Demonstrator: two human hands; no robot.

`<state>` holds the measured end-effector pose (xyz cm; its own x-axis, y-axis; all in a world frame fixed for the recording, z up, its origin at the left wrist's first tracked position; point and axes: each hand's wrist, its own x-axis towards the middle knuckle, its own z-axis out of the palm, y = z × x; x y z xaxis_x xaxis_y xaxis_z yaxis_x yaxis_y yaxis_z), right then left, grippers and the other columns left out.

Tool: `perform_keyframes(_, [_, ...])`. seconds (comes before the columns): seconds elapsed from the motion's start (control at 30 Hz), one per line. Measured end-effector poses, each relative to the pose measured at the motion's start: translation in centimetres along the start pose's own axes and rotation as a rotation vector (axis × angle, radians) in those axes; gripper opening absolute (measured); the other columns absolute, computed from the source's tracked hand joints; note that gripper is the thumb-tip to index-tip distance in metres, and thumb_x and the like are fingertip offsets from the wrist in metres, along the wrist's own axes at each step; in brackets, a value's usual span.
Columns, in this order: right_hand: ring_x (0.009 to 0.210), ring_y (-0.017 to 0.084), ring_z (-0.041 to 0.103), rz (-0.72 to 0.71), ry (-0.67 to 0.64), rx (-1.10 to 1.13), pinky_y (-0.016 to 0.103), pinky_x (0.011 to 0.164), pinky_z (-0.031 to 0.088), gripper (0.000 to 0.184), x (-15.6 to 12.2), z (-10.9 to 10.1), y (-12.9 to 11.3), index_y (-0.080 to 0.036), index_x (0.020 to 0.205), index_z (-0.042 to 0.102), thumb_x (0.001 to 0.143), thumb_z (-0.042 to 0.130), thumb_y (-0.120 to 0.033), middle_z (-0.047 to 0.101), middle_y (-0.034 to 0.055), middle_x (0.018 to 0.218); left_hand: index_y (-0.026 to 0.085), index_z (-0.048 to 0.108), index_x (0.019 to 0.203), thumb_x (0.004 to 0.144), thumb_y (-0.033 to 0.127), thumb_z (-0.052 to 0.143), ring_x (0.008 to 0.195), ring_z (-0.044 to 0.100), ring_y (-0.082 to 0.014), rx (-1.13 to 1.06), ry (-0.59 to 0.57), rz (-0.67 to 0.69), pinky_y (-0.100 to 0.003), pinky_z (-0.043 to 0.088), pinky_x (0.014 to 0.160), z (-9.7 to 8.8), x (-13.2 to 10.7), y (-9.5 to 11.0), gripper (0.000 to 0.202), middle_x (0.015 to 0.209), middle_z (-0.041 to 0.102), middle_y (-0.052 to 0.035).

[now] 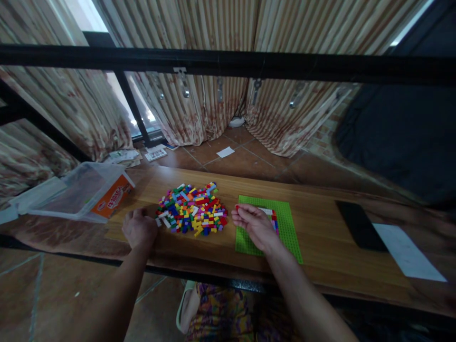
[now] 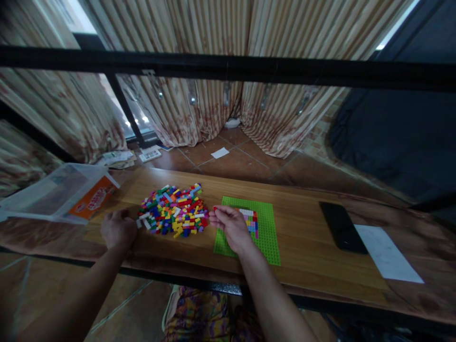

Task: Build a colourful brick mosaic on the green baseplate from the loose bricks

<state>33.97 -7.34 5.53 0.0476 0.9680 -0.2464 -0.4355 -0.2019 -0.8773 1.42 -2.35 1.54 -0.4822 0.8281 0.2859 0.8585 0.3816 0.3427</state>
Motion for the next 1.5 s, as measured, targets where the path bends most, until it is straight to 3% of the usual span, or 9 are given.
perform_keyframes(0.17, [0.064, 0.011, 0.066, -0.014, 0.095, 0.036, 0.024, 0.063, 0.055, 0.031, -2.9, -2.0, -1.3, -0.02, 0.083, 0.071, 0.061, 0.084, -0.038, 0.073, 0.0002, 0.074, 0.009, 0.067, 0.11, 0.082, 0.019, 0.042, 0.106, 0.054, -0.0314, 0.016, -0.047, -0.003, -0.044, 0.044, 0.091, -0.6, 0.0, 0.4, 0.038, 0.11, 0.06, -0.0199])
perform_keyframes(0.3, [0.066, 0.013, 0.068, -0.08, 0.227, -0.033, 0.025, 0.061, 0.057, 0.032, -4.0, -5.7, -2.0, -0.019, 0.085, 0.07, 0.064, 0.082, -0.041, 0.074, 0.0031, 0.079, 0.008, 0.066, 0.112, 0.083, 0.021, 0.04, 0.11, 0.053, -0.0321, 0.015, -0.064, -0.015, -0.044, 0.043, 0.094, -0.8, 0.1, 0.7, 0.041, 0.112, 0.06, -0.0198])
perform_keyframes(0.47, [0.062, 0.015, 0.067, -0.143, 0.44, -0.091, 0.025, 0.055, 0.056, 0.037, -3.3, -10.6, -3.2, -0.017, 0.076, 0.069, 0.053, 0.087, -0.039, 0.072, 0.0046, 0.072, 0.008, 0.065, 0.115, 0.081, 0.021, 0.04, 0.11, 0.054, -0.0337, 0.043, -0.089, -0.028, -0.046, 0.044, 0.094, -1.0, 0.2, 0.9, 0.044, 0.116, 0.059, -0.021])
perform_keyframes(0.6, [0.058, 0.013, 0.065, -0.175, 0.481, -0.148, 0.024, 0.054, 0.055, 0.037, -2.1, -12.3, -3.6, -0.017, 0.072, 0.067, 0.049, 0.087, -0.037, 0.07, 0.0024, 0.065, 0.008, 0.065, 0.117, 0.081, 0.022, 0.04, 0.113, 0.053, -0.0346, 0.046, -0.123, -0.053, -0.048, 0.043, 0.096, -1.2, 0.4, 1.0, 0.046, 0.119, 0.058, -0.0212])
perform_keyframes(0.8, [0.053, 0.014, 0.061, -0.182, 0.409, -0.432, 0.029, 0.056, 0.054, 0.025, -0.3, -13.0, -3.2, -0.018, 0.073, 0.067, 0.06, 0.075, -0.037, 0.066, -0.0002, 0.06, 0.008, 0.065, 0.118, 0.083, 0.025, 0.038, 0.117, 0.052, -0.0357, 0.039, -0.128, -0.065, -0.048, 0.043, 0.099, -1.1, 0.5, 1.0, 0.048, 0.121, 0.058, -0.0222])
perform_keyframes(0.93, [0.06, 0.015, 0.063, -0.261, 0.315, -0.849, 0.029, 0.063, 0.052, 0.018, 0.5, -12.9, -3.9, -0.019, 0.081, 0.07, 0.073, 0.059, -0.031, 0.068, -0.0004, 0.067, 0.008, 0.064, 0.119, 0.082, 0.024, 0.037, 0.117, 0.052, -0.0359, 0.044, -0.126, -0.041, -0.048, 0.042, 0.1, -1.0, 0.4, 0.8, 0.048, 0.123, 0.057, -0.0225])
perform_keyframes(1.13, [0.075, 0.018, 0.067, -0.379, 0.233, -1.361, 0.032, 0.077, 0.05, 0.019, 0.8, -11.6, -5.4, -0.022, 0.083, 0.072, 0.076, 0.055, -0.016, 0.074, 0.0025, 0.08, 0.009, 0.065, 0.116, 0.081, 0.023, 0.038, 0.115, 0.052, -0.0343, 0.039, -0.099, -0.035, -0.047, 0.043, 0.097, -1.0, 0.4, 0.8, 0.047, 0.117, 0.059, -0.0209])
perform_keyframes(1.33, [0.077, 0.019, 0.068, -0.332, 0.221, -1.429, 0.032, 0.078, 0.05, 0.02, 0.9, -11.4, -5.4, -0.021, 0.084, 0.073, 0.078, 0.055, -0.016, 0.074, 0.004, 0.083, 0.008, 0.065, 0.116, 0.081, 0.023, 0.039, 0.113, 0.052, -0.0336, 0.046, -0.105, -0.037, -0.046, 0.043, 0.097, -1.2, 0.3, 1.1, 0.046, 0.115, 0.06, -0.0208])
perform_keyframes(1.5, [0.061, 0.014, 0.066, -0.274, 0.183, -1.241, 0.027, 0.064, 0.051, 0.021, 1.2, -11.9, -5.0, -0.022, 0.083, 0.073, 0.076, 0.054, -0.015, 0.072, -0.0002, 0.071, 0.007, 0.065, 0.116, 0.08, 0.022, 0.04, 0.11, 0.053, -0.0343, 0.052, -0.122, -0.048, -0.047, 0.044, 0.095, -1.4, 0.2, 1.3, 0.046, 0.116, 0.059, -0.0216])
